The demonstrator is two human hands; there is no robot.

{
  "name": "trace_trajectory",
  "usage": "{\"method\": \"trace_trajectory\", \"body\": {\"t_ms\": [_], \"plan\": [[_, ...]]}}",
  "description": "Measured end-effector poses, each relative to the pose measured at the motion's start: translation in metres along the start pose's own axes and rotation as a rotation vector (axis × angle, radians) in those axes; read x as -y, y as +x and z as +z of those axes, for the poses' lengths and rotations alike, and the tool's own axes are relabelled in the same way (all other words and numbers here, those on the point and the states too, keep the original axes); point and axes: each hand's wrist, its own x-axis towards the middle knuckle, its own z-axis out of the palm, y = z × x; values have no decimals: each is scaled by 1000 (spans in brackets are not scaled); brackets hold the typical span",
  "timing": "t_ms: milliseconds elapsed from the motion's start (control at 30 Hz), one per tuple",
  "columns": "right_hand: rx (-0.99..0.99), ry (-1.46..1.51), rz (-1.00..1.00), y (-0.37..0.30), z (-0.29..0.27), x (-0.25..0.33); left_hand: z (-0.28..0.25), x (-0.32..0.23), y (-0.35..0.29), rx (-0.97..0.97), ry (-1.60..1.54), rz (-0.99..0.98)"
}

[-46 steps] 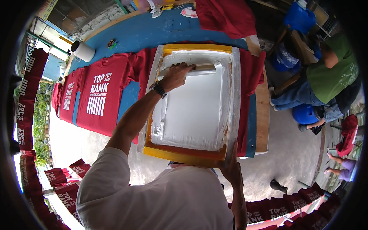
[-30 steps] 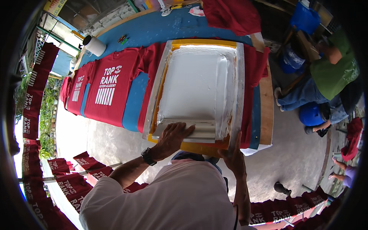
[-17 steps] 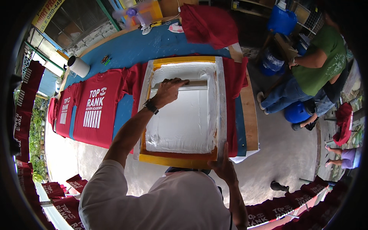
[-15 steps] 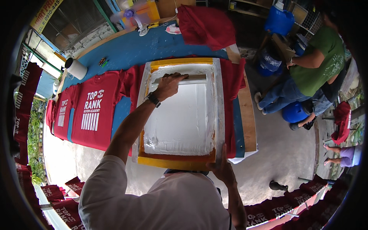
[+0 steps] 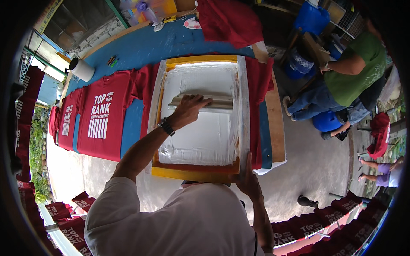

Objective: The person performs screen printing on red t-shirts. They place a screen frame over a shirt, use a squeegee to apply white ink, lift the frame to reveal the design, and hang the finished shirt on a drying rack. The process is repeated for multiple shirts.

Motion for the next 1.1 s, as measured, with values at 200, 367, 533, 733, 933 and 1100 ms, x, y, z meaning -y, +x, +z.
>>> {"method": "trace_trajectory", "body": {"t_ms": [200, 367, 533, 733, 933, 1100], "plan": [[111, 118, 125, -2, -6, 5, -56, -125, -109, 85, -207, -157], [65, 45, 120, -1, -5, 8, -70, -181, -155, 172, -236, -240], [55, 17, 25, 3, -1, -1, -61, -191, -170, 111, -279, -239], [213, 42, 180, -1, -14, -15, -51, -196, -176, 70, -325, -270], [211, -13, 233, -30, -47, -8, -60, -198, -185, -37, -346, -293], [80, -102, 188, -62, -69, 14, -74, -186, -237, -245, -510, -662]]}}
